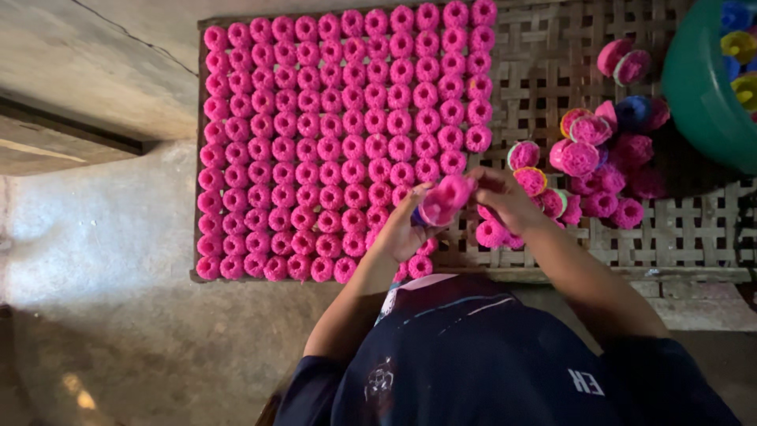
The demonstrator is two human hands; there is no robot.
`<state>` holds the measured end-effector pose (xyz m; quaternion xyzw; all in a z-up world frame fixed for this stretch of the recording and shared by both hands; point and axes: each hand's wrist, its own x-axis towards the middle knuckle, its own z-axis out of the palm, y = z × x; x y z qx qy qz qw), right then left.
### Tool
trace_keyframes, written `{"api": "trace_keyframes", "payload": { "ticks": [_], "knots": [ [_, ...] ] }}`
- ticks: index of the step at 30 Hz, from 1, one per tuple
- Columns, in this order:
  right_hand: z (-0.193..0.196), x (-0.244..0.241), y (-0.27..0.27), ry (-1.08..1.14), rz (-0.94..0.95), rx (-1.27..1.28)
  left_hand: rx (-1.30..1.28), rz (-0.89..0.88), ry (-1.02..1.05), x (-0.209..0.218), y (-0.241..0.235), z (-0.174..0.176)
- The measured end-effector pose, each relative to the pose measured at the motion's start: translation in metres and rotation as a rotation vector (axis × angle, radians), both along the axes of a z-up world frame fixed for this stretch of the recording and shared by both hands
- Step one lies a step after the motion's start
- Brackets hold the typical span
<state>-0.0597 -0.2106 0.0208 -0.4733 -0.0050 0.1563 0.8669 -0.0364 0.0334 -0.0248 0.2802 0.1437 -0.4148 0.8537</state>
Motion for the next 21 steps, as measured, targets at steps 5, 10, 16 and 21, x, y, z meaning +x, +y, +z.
{"api": "trace_keyframes", "payload": {
  "ticks": [5, 10, 16, 21],
  "knots": [
    [-0.017, 0.007, -0.003, 0.095, -0.095, -0.291, 0.039, 0.052, -0.087, 0.003, -0.006, -0.009],
    [-0.046, 0.032, -0.021, -0.051, -0.242, -1.098, 0.082, 0.181, -0.007, 0.017, 0.004, -0.016],
    [-0.101, 0.03, -0.009, 0.108, -0.071, -1.122, -0.057, 0.303, 0.156, 0.022, 0.021, -0.01],
    [-0.12, 0.029, 0.004, -0.043, -0.179, -1.376, -0.056, 0.288, 0.127, 0.017, 0.023, -0.012]
  ]
}}
